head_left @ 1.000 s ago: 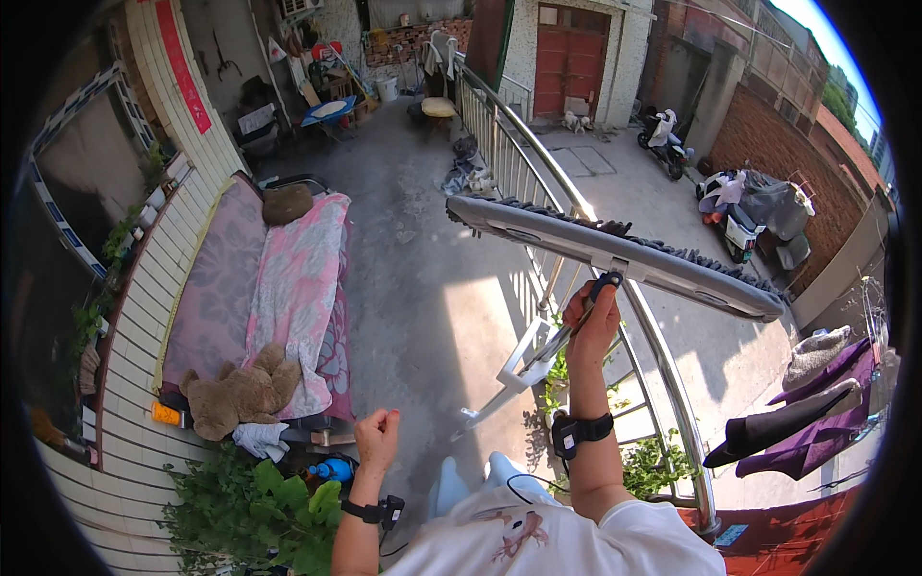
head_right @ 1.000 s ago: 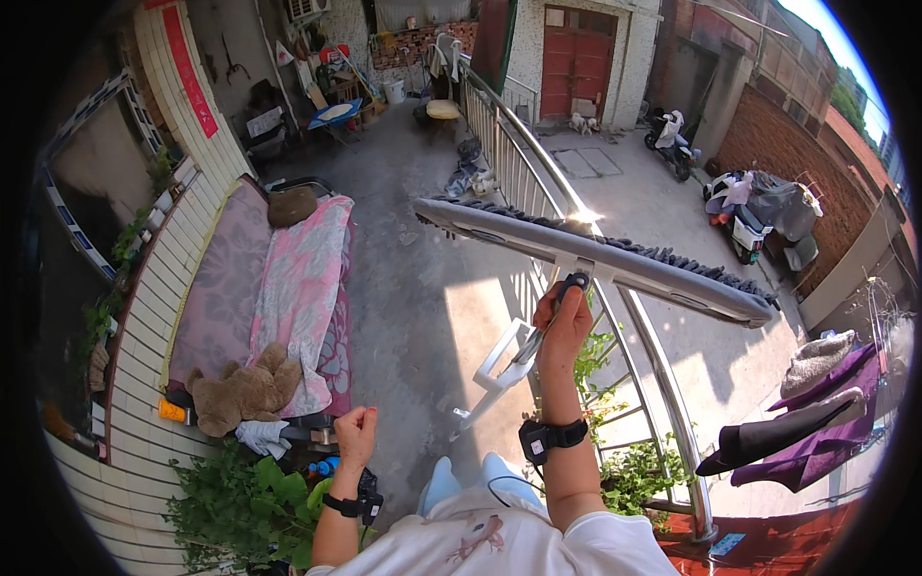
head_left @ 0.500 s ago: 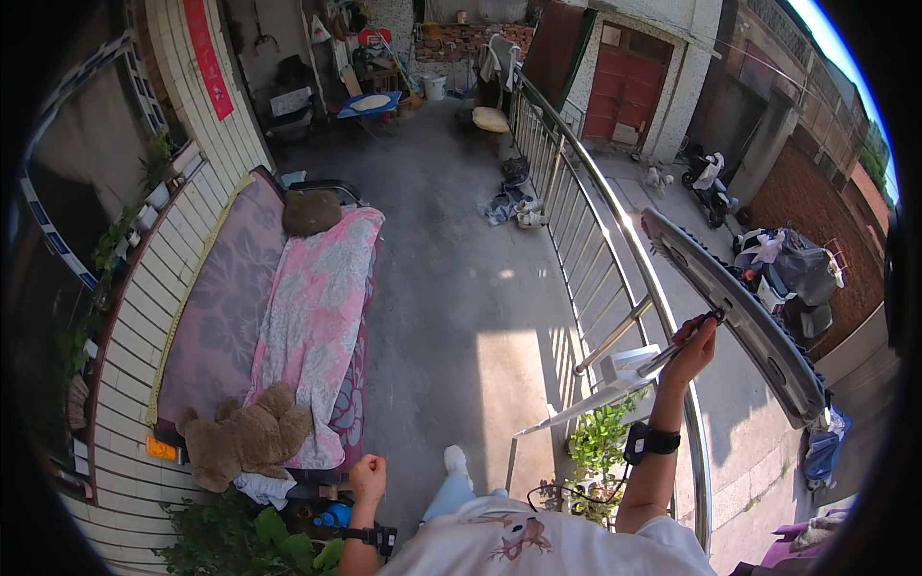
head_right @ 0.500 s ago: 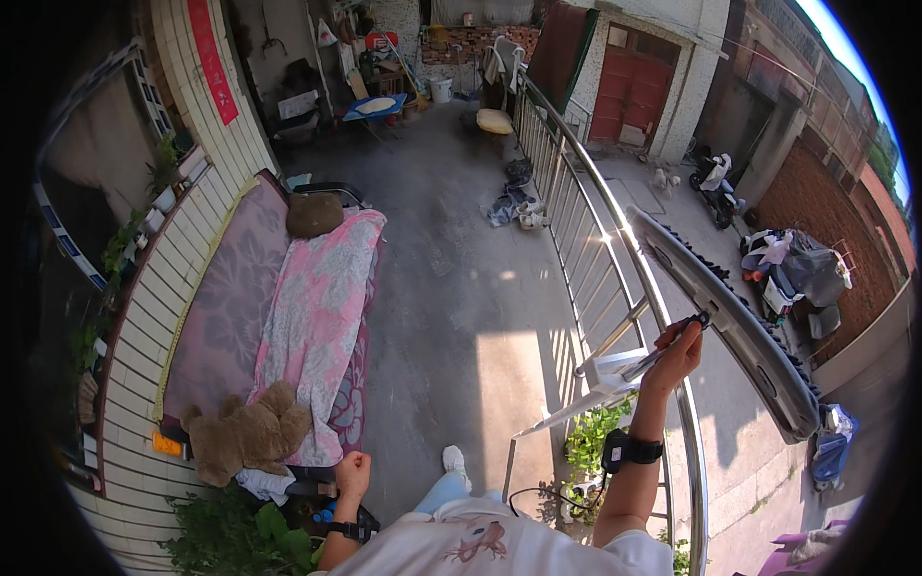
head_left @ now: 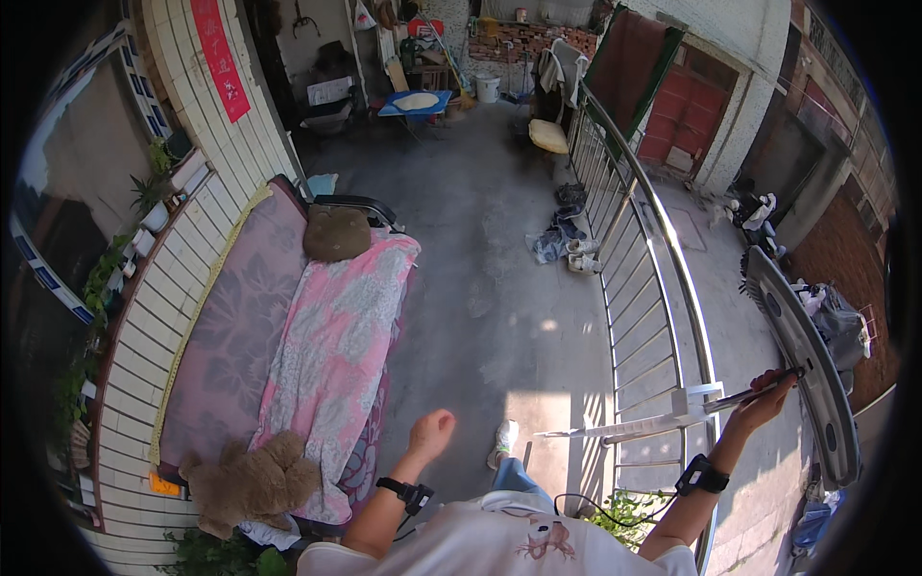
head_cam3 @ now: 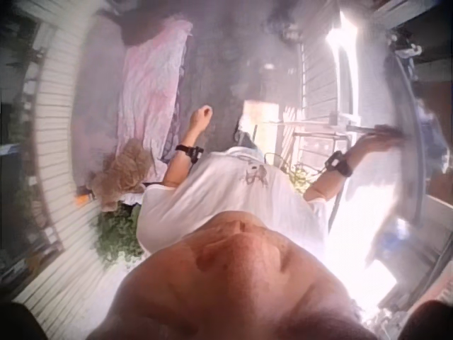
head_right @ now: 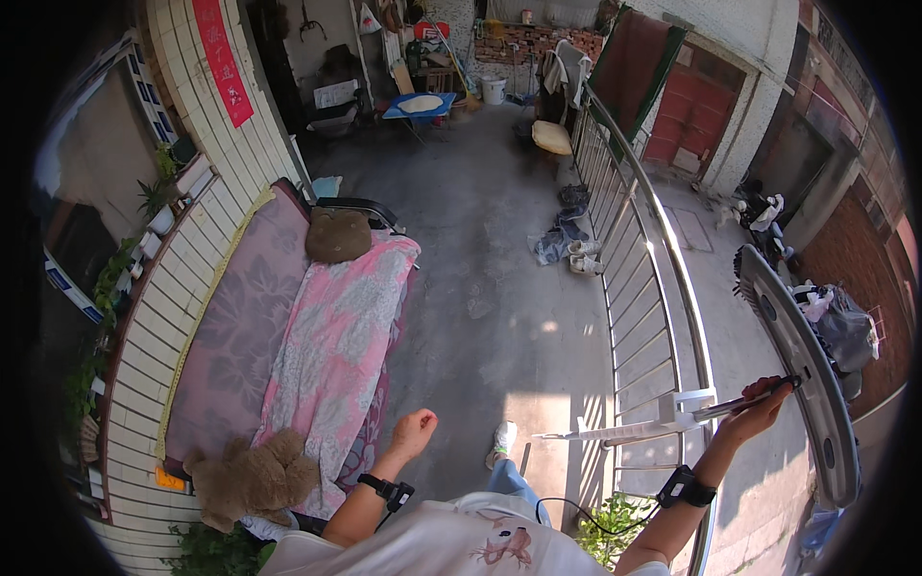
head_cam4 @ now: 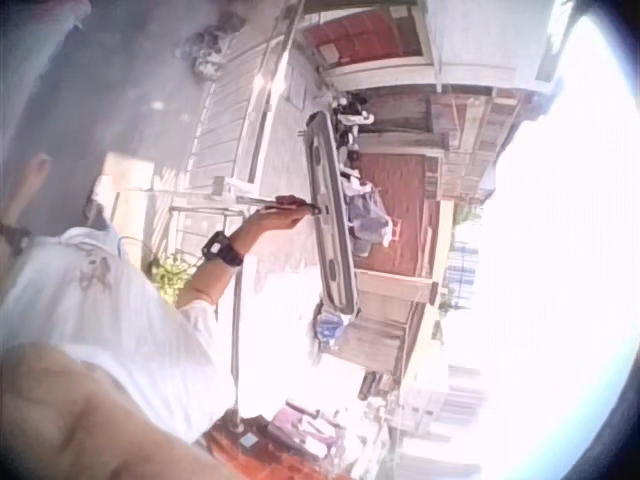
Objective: The person retrieves a mop handle and a mop head from a cluttered room, then moves to a balcony. They dip the mop head into a bucket of water, wring it out, and attach it to the mop handle. The person then adjusts the mop head on the handle to ensure it is secure.
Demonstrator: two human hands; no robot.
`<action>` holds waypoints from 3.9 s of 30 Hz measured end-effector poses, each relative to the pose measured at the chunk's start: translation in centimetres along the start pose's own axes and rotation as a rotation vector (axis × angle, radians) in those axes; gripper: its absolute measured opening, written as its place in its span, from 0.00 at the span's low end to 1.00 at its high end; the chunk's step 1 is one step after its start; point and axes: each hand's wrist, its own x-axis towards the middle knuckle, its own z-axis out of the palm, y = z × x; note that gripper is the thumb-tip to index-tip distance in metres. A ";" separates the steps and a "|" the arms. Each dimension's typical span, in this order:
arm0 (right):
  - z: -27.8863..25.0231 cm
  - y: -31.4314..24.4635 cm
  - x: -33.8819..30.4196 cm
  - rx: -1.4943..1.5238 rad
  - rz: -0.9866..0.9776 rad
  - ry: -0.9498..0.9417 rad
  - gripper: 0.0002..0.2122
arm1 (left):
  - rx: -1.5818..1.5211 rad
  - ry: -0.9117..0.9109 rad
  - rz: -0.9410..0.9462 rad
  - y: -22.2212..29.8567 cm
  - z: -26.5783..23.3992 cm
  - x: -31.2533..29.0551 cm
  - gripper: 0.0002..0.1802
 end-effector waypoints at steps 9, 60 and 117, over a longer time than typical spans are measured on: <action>16.3 15.0 10.4 0.009 -0.070 0.015 0.18 | -0.043 -0.062 -0.086 4.5 -0.7 20.3 0.11; 32.6 63.0 44.4 -0.004 0.462 0.281 0.18 | 0.189 -0.450 -0.086 33.5 21.4 70.7 0.14; 65.2 55.2 -15.1 -0.169 1.184 -1.786 0.18 | -0.136 -0.122 -0.028 15.1 -11.5 67.5 0.13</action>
